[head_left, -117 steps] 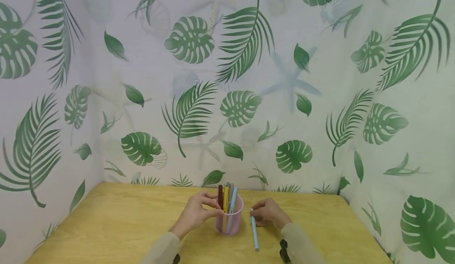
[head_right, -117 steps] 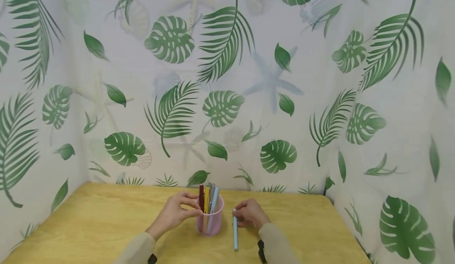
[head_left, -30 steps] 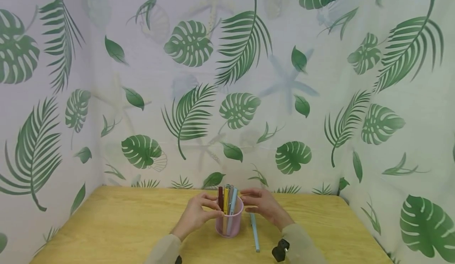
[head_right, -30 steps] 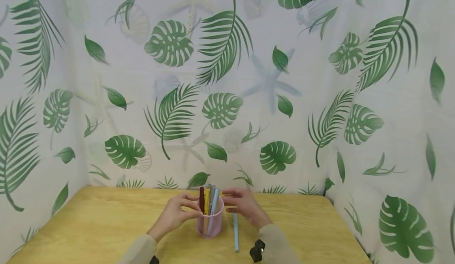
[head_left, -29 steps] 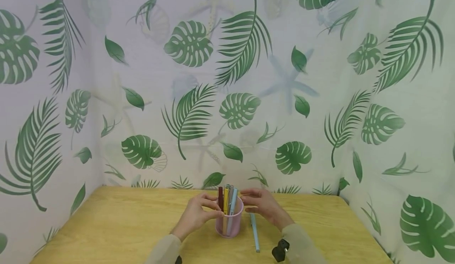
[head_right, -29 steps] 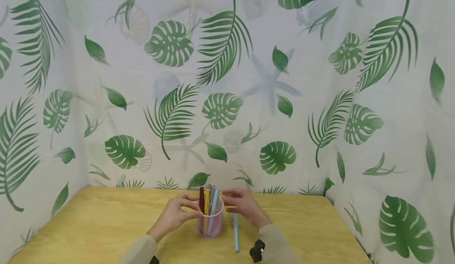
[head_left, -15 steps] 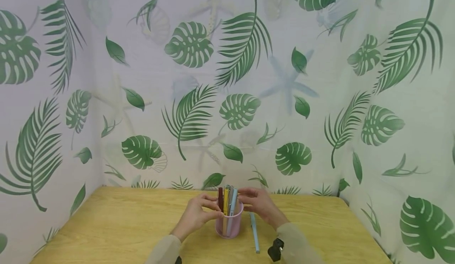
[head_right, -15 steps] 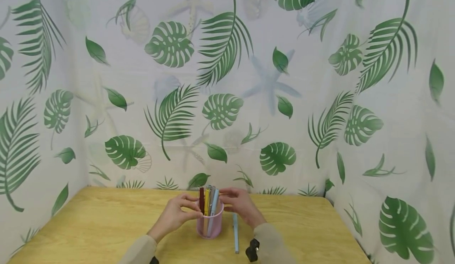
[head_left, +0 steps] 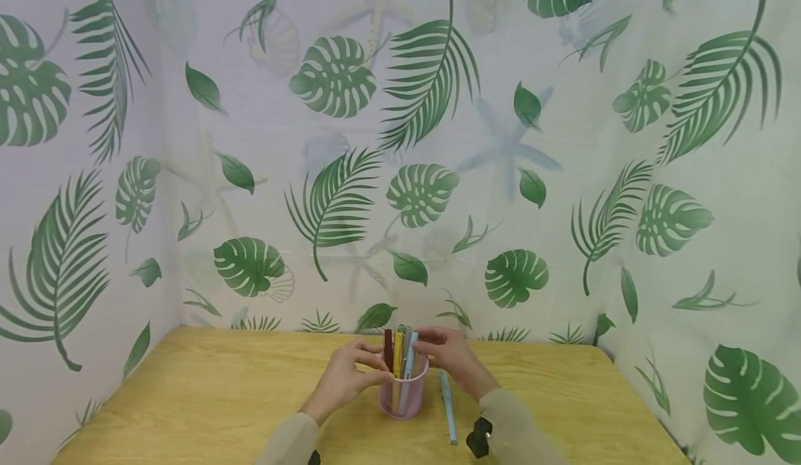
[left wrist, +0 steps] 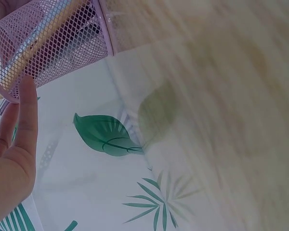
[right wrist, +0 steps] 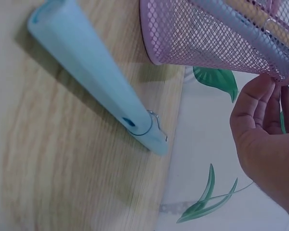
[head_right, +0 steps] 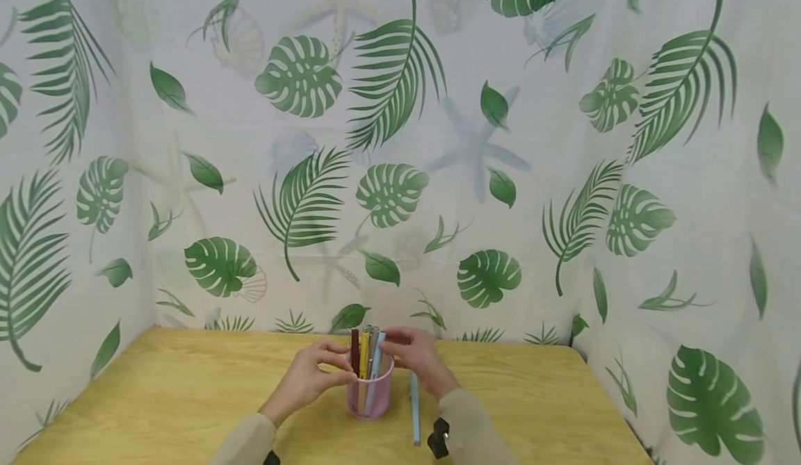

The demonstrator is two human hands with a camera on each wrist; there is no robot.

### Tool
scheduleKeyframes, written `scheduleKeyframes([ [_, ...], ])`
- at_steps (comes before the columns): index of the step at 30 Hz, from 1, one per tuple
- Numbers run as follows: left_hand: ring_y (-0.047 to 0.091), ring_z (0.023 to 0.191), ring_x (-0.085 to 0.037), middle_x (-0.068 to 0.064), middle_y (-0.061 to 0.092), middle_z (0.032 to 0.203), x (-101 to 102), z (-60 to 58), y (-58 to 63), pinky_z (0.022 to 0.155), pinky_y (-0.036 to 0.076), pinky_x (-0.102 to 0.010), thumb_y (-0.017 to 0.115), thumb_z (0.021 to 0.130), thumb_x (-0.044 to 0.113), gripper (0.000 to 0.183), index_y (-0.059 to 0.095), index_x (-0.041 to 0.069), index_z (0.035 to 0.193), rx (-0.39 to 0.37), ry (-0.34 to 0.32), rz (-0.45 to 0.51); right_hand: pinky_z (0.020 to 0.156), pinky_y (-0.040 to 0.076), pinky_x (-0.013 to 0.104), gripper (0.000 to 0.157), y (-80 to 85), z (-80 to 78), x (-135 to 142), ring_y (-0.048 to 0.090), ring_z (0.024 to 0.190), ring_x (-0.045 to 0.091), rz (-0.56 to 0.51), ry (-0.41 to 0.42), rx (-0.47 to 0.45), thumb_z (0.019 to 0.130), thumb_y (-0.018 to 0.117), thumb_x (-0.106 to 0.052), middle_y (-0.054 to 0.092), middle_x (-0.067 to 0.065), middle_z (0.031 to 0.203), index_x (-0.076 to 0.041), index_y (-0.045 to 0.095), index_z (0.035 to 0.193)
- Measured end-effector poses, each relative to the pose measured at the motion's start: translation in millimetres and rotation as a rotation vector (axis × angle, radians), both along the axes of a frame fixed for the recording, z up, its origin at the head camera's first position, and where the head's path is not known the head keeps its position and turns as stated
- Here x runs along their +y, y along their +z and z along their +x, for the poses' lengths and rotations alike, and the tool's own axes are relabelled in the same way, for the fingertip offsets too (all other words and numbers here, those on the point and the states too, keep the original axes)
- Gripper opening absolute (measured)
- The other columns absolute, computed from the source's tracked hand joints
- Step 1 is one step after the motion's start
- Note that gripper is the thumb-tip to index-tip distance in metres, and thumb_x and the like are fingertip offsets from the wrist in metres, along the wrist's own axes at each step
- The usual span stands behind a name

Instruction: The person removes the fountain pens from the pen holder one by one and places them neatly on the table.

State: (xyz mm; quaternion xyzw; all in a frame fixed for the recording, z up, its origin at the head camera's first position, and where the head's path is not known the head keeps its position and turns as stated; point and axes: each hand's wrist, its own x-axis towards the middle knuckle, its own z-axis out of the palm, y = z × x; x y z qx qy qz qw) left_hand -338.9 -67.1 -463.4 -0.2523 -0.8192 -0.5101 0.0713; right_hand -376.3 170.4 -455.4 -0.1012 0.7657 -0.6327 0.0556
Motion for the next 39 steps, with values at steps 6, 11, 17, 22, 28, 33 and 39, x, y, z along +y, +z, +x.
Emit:
scheduleKeyframes([
  [6,0.057,0.113,-0.028,-0.005,0.066,0.112,0.1,0.6,1.2,0.085,0.055,-0.043,0.081,0.08,0.031,0.009,0.078,0.022,0.079,-0.01,0.011,-0.016,0.087,0.057,0.039,0.04,0.8,0.8,-2.4,0.063,0.1,0.017,0.023,-0.036,-0.001,0.089,0.073,-0.027,0.067,0.01,0.115,-0.002,0.065,0.12],
  [11,0.057,0.113,-0.028,-0.006,0.065,0.114,-0.1,1.1,1.4,0.08,0.056,-0.032,0.081,0.08,0.033,0.012,0.078,0.022,0.08,-0.019,0.014,-0.026,0.085,0.058,0.038,0.035,2.1,2.8,-2.2,0.062,0.096,0.017,0.007,-0.038,-0.004,0.088,0.074,-0.026,0.066,0.007,0.106,-0.002,0.064,0.111],
  [17,0.057,0.114,-0.028,-0.007,0.065,0.115,-0.4,1.3,1.3,0.077,0.057,-0.027,0.081,0.08,0.032,0.012,0.078,0.021,0.081,-0.021,0.014,-0.024,0.082,0.058,0.037,0.029,2.2,2.2,2.7,0.062,0.09,0.014,-0.035,-0.008,0.014,0.089,0.074,-0.022,0.066,0.001,0.095,-0.001,0.063,0.106],
  [22,0.057,0.114,-0.029,-0.006,0.065,0.116,-0.3,1.6,1.2,0.078,0.058,-0.026,0.081,0.079,0.033,0.013,0.078,0.02,0.082,-0.027,0.014,-0.022,0.076,0.057,0.035,0.028,3.6,1.0,7.5,0.063,0.083,0.012,-0.06,-0.01,0.037,0.088,0.075,-0.019,0.068,-0.003,0.088,-0.001,0.063,0.105],
  [28,0.057,0.114,-0.029,-0.006,0.065,0.116,-1.0,2.1,-1.4,0.077,0.057,-0.024,0.082,0.079,0.032,0.012,0.078,0.021,0.081,-0.033,0.018,-0.015,0.073,0.055,0.033,0.021,4.3,1.7,7.7,0.063,0.081,0.01,-0.103,-0.018,0.039,0.088,0.074,-0.016,0.068,-0.005,0.087,-0.004,0.063,0.102],
  [33,0.056,0.114,-0.029,-0.007,0.065,0.116,-2.0,2.3,-2.8,0.077,0.057,-0.025,0.081,0.079,0.033,0.012,0.078,0.021,0.081,-0.034,0.024,-0.017,0.076,0.057,0.032,0.026,2.9,0.6,6.5,0.066,0.085,0.012,-0.135,-0.013,0.054,0.09,0.072,-0.015,0.069,-0.003,0.091,-0.001,0.059,0.108],
  [39,0.057,0.114,-0.029,-0.006,0.065,0.116,-0.8,0.8,-1.6,0.078,0.058,-0.029,0.082,0.079,0.033,0.013,0.078,0.021,0.082,-0.013,0.029,-0.021,0.082,0.059,0.037,0.034,5.5,1.7,8.8,0.067,0.089,0.015,-0.203,-0.059,0.084,0.091,0.07,-0.012,0.068,0.001,0.095,0.006,0.055,0.115],
])
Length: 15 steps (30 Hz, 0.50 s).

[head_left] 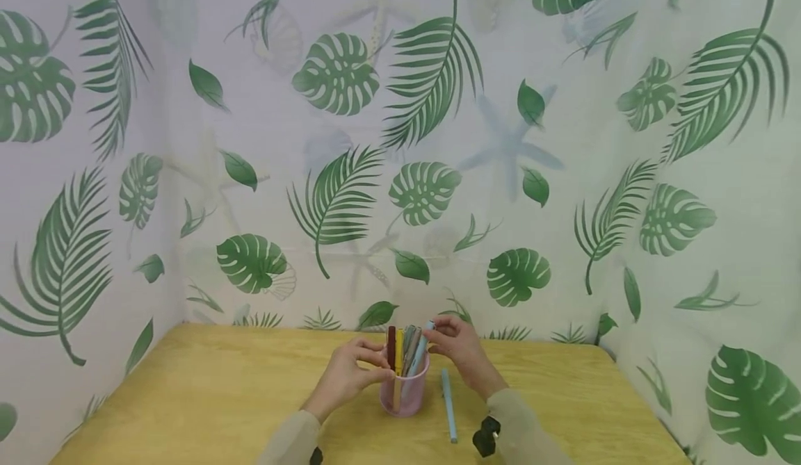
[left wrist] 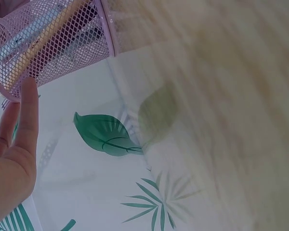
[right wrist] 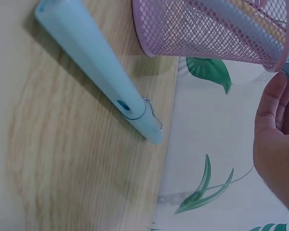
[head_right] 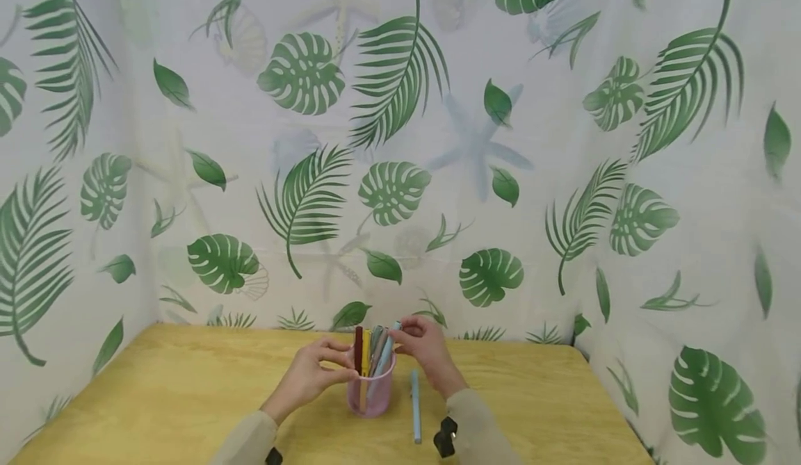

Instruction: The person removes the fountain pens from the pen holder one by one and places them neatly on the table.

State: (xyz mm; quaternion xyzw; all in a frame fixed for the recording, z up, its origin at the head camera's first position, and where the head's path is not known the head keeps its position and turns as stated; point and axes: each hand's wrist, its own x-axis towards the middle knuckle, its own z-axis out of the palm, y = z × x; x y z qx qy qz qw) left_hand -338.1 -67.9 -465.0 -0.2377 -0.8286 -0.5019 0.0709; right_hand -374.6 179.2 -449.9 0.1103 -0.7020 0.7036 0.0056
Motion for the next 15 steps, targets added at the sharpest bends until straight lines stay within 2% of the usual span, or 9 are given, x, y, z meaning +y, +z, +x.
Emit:
scheduleKeyframes([
  [1,0.057,0.114,-0.029,-0.006,0.066,0.116,-0.3,-0.2,-0.1,0.079,0.058,-0.03,0.082,0.079,0.034,0.014,0.078,0.021,0.083,0.003,0.002,-0.002,0.082,0.059,0.037,0.032,0.5,0.1,-0.4,0.067,0.089,0.015,-0.013,-0.008,-0.005,0.091,0.07,-0.011,0.068,0.001,0.094,0.006,0.055,0.115],
  [8,0.057,0.113,-0.028,-0.006,0.067,0.112,-1.7,-2.8,1.5,0.094,0.05,-0.055,0.082,0.077,0.032,0.018,0.078,0.017,0.084,0.004,-0.006,0.028,0.084,0.059,0.038,0.027,6.8,-3.0,-1.7,0.069,0.087,0.013,-0.069,-0.015,0.012,0.093,0.066,-0.008,0.067,0.001,0.091,0.007,0.054,0.112],
  [11,0.056,0.114,-0.03,-0.006,0.066,0.114,-1.7,-2.6,1.4,0.093,0.051,-0.055,0.082,0.078,0.032,0.015,0.078,0.019,0.083,0.002,-0.005,0.02,0.084,0.06,0.038,0.025,8.8,-1.5,-1.7,0.067,0.086,0.012,-0.081,-0.022,0.019,0.094,0.066,-0.008,0.066,0.0,0.092,0.005,0.054,0.111],
  [15,0.056,0.114,-0.03,-0.005,0.065,0.115,-1.3,-0.9,0.7,0.088,0.055,-0.046,0.082,0.077,0.033,0.014,0.077,0.021,0.082,-0.006,0.003,0.003,0.083,0.06,0.04,0.02,8.8,0.6,-1.6,0.064,0.088,0.012,-0.106,-0.034,-0.006,0.094,0.065,-0.007,0.064,-0.001,0.094,0.001,0.054,0.109],
])
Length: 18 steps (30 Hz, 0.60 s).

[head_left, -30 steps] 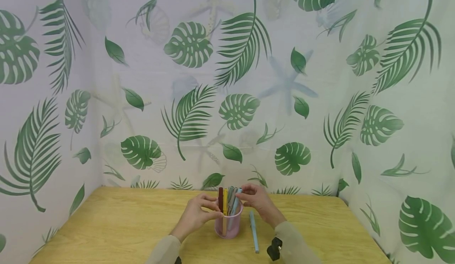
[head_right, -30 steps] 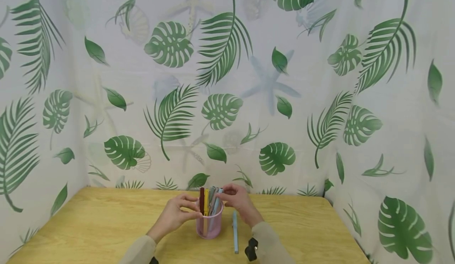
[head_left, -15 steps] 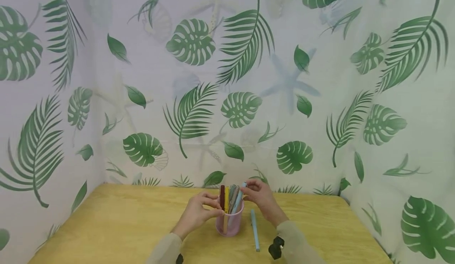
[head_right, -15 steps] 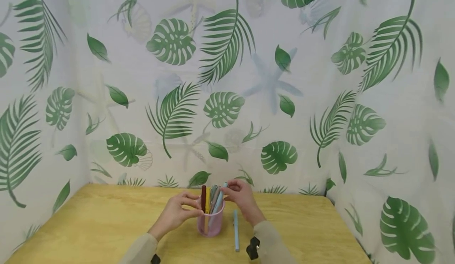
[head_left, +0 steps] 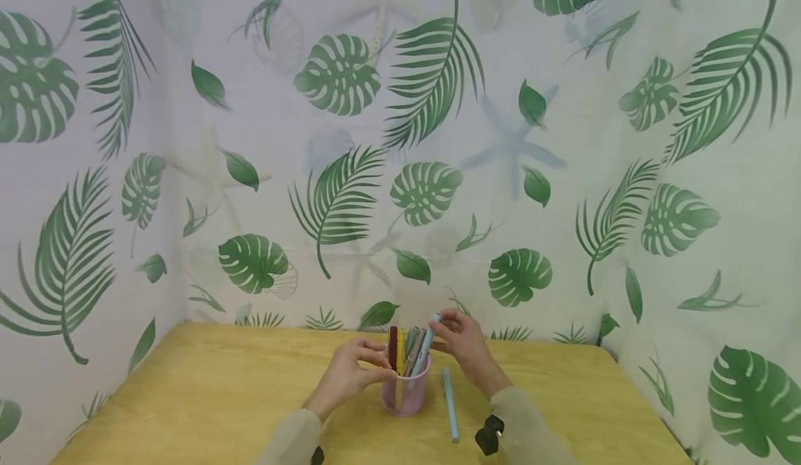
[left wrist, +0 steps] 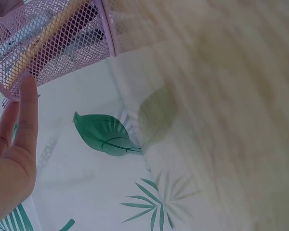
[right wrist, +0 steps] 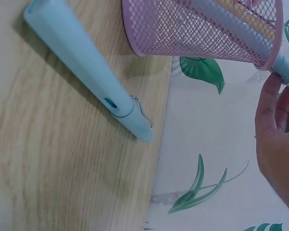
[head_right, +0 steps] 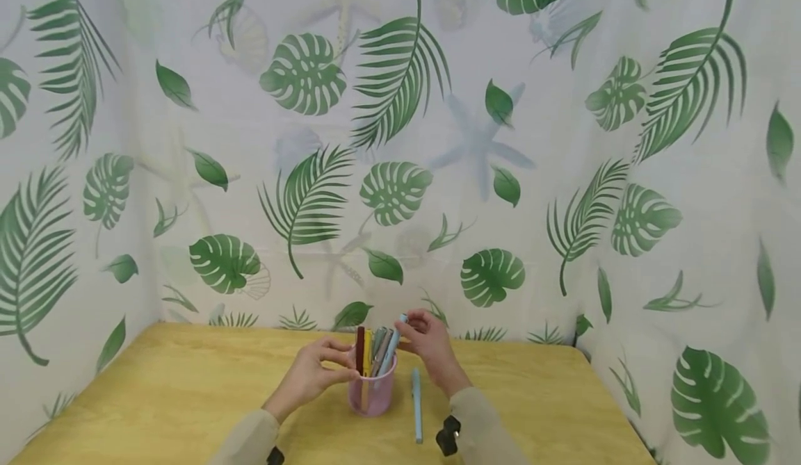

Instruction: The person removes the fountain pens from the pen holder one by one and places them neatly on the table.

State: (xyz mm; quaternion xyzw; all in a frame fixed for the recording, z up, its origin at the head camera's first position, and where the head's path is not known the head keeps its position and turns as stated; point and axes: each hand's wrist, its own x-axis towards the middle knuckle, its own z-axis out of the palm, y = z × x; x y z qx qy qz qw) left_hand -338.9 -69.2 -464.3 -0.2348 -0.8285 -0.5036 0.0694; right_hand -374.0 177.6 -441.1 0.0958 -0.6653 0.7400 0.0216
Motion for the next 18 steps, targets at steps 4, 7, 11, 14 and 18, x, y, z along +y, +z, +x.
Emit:
scheduleKeyframes([
  [4,0.057,0.113,-0.03,-0.004,0.066,0.113,2.2,0.4,0.9,0.086,0.056,-0.044,0.083,0.077,0.032,0.014,0.077,0.021,0.081,0.004,0.001,0.002,0.082,0.06,0.042,0.017,0.4,0.4,1.8,0.063,0.088,0.012,-0.02,-0.006,-0.009,0.094,0.064,-0.006,0.064,0.0,0.094,-0.002,0.054,0.108],
  [7,0.057,0.112,-0.031,-0.005,0.066,0.112,2.6,0.9,0.1,0.088,0.055,-0.049,0.083,0.077,0.032,0.014,0.077,0.02,0.081,0.005,0.001,0.014,0.08,0.061,0.041,0.019,1.3,0.9,2.0,0.063,0.087,0.012,-0.029,-0.001,-0.002,0.094,0.065,-0.006,0.064,-0.001,0.094,-0.001,0.055,0.109],
  [11,0.058,0.112,-0.032,-0.009,0.066,0.113,2.6,1.3,-0.6,0.089,0.053,-0.052,0.083,0.077,0.032,0.014,0.077,0.019,0.081,0.008,-0.001,0.02,0.079,0.061,0.04,0.024,4.7,3.0,2.3,0.064,0.087,0.012,-0.049,0.009,0.003,0.093,0.066,-0.006,0.065,-0.001,0.092,0.0,0.055,0.113],
  [14,0.057,0.112,-0.032,-0.01,0.066,0.114,2.4,0.8,-0.9,0.089,0.053,-0.053,0.083,0.077,0.032,0.014,0.077,0.02,0.08,0.012,-0.002,0.016,0.08,0.06,0.041,0.028,7.2,4.0,2.6,0.065,0.087,0.012,-0.063,0.008,0.001,0.091,0.068,-0.004,0.066,0.0,0.092,0.001,0.055,0.116],
  [18,0.056,0.114,-0.031,-0.01,0.065,0.115,2.3,0.0,-0.7,0.091,0.052,-0.054,0.083,0.077,0.032,0.012,0.077,0.022,0.08,0.007,-0.005,0.016,0.081,0.06,0.04,0.033,9.5,4.2,4.2,0.066,0.087,0.012,-0.068,0.003,0.005,0.09,0.066,0.002,0.068,-0.001,0.093,0.003,0.054,0.121],
])
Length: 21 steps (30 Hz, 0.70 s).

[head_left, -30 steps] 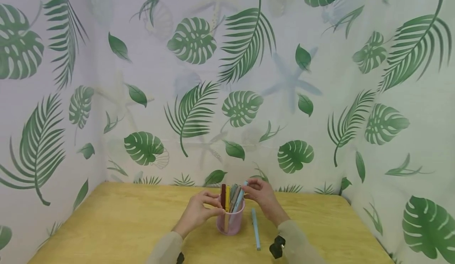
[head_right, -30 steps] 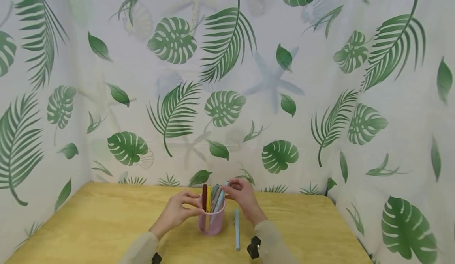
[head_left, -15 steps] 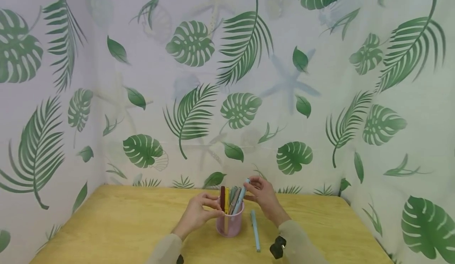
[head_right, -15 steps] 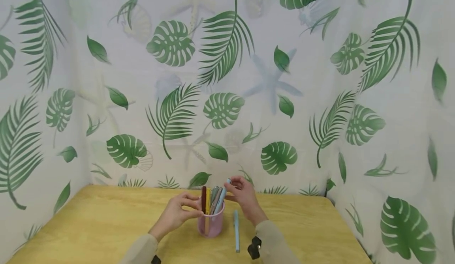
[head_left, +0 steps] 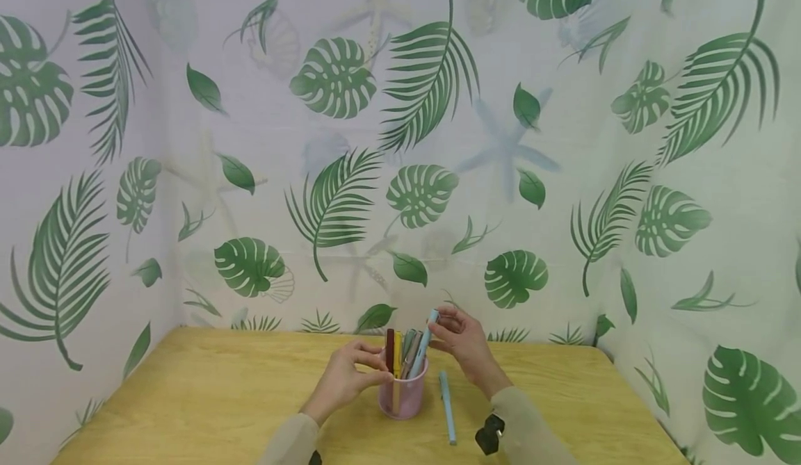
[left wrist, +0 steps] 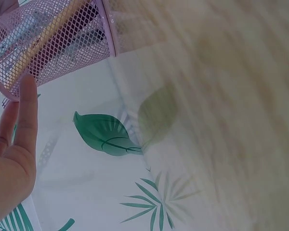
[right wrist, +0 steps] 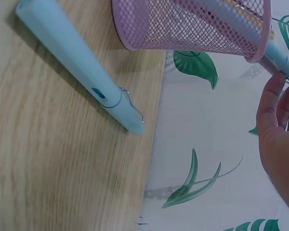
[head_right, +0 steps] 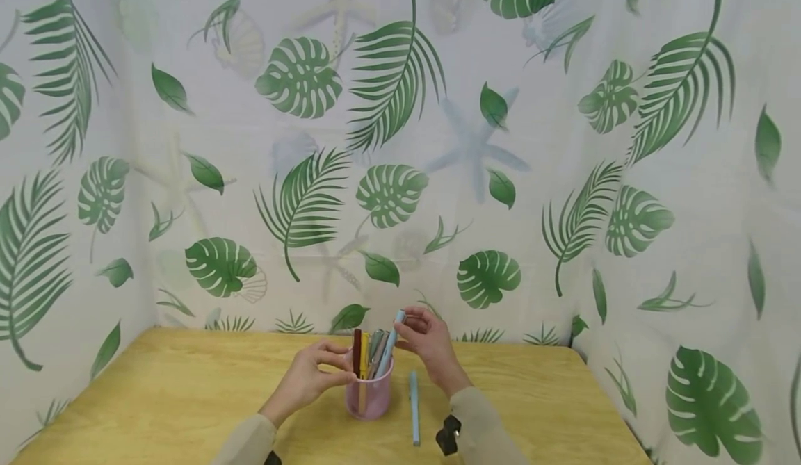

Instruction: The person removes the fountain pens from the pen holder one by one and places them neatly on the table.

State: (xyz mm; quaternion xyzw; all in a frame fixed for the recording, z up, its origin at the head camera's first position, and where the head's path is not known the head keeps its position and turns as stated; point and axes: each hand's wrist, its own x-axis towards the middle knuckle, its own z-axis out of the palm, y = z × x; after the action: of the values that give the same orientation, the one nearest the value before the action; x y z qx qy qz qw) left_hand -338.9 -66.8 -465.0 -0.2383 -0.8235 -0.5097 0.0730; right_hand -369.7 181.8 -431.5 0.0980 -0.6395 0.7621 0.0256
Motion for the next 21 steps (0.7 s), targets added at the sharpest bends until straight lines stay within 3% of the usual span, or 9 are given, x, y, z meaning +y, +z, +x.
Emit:
scheduleKeyframes([
  [4,0.057,0.114,-0.031,-0.009,0.066,0.115,-0.2,1.2,0.3,0.092,0.052,-0.054,0.083,0.077,0.032,0.012,0.077,0.022,0.08,-0.004,-0.005,0.004,0.081,0.06,0.039,0.038,0.1,-0.7,2.9,0.067,0.086,0.012,-0.011,0.002,0.016,0.091,0.064,0.004,0.068,0.0,0.094,0.004,0.052,0.127],
  [12,0.056,0.114,-0.031,-0.006,0.065,0.115,-0.2,2.2,1.0,0.091,0.052,-0.054,0.083,0.077,0.032,0.013,0.077,0.021,0.08,-0.013,0.004,0.0,0.084,0.059,0.039,0.036,1.3,-2.1,8.9,0.068,0.089,0.013,-0.033,0.007,0.044,0.091,0.066,0.001,0.069,0.0,0.099,-0.012,0.059,0.125],
  [21,0.056,0.114,-0.032,-0.007,0.065,0.115,-0.3,1.3,1.0,0.091,0.053,-0.052,0.083,0.076,0.033,0.014,0.077,0.022,0.081,-0.013,0.009,-0.015,0.083,0.06,0.038,0.038,4.6,-0.6,12.8,0.067,0.087,0.012,-0.101,-0.018,0.041,0.091,0.066,0.0,0.069,-0.002,0.095,-0.012,0.059,0.126],
])
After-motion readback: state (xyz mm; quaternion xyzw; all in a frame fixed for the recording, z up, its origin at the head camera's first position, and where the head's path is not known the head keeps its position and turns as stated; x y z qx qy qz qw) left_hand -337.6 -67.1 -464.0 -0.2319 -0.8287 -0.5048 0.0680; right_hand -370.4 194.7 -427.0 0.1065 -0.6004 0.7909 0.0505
